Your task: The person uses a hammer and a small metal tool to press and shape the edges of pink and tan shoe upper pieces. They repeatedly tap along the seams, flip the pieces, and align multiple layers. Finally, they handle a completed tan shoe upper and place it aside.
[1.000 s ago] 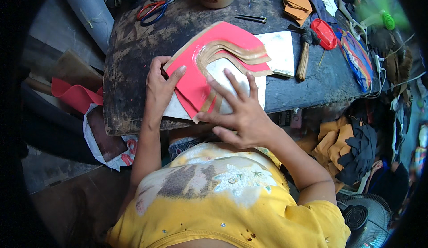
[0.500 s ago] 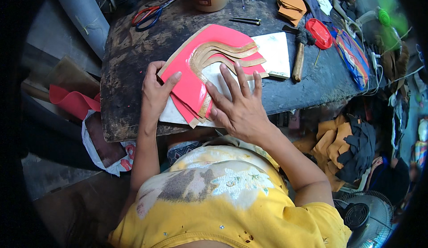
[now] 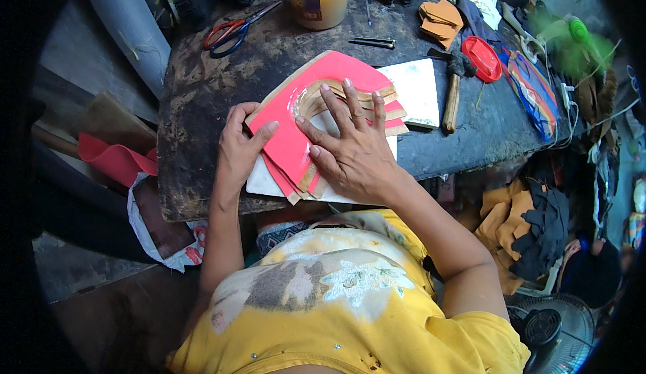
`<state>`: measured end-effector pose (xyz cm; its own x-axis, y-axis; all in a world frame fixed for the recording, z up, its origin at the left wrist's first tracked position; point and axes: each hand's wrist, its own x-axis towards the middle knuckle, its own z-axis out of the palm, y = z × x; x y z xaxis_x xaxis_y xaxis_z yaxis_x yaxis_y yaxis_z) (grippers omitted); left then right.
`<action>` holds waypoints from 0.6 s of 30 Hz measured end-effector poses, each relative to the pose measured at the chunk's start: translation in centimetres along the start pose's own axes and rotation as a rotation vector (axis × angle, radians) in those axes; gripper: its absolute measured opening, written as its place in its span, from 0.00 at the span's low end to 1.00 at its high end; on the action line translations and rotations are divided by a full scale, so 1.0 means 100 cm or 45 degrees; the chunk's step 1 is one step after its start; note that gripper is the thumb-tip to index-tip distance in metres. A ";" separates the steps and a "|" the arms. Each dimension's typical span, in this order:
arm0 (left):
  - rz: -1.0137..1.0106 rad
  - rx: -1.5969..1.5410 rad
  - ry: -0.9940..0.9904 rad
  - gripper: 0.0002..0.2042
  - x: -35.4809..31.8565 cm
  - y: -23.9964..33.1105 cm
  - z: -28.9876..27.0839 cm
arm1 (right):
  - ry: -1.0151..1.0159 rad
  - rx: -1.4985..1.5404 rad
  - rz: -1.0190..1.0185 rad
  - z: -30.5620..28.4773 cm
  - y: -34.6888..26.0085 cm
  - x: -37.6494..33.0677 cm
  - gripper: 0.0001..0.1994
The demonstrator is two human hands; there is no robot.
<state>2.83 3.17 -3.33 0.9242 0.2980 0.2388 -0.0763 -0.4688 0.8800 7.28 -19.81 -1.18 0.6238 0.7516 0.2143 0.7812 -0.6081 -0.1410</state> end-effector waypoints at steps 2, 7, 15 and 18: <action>0.009 0.016 0.002 0.21 0.000 0.000 0.000 | 0.005 0.003 -0.048 -0.005 0.001 -0.003 0.22; -0.116 -0.062 -0.085 0.22 0.001 -0.003 -0.001 | -0.007 0.018 -0.125 -0.015 0.003 -0.006 0.22; -0.083 -0.081 -0.070 0.21 0.001 -0.007 -0.002 | 0.024 -0.143 -0.080 0.000 -0.002 0.035 0.24; -0.054 -0.097 -0.052 0.21 0.001 -0.007 0.000 | -0.018 -0.050 -0.134 -0.003 0.000 0.028 0.24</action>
<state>2.93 3.55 -3.91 0.9415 0.2816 0.1850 -0.0635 -0.3911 0.9182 9.03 -17.85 -0.26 0.5391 0.8151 0.2122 0.8408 -0.5353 -0.0804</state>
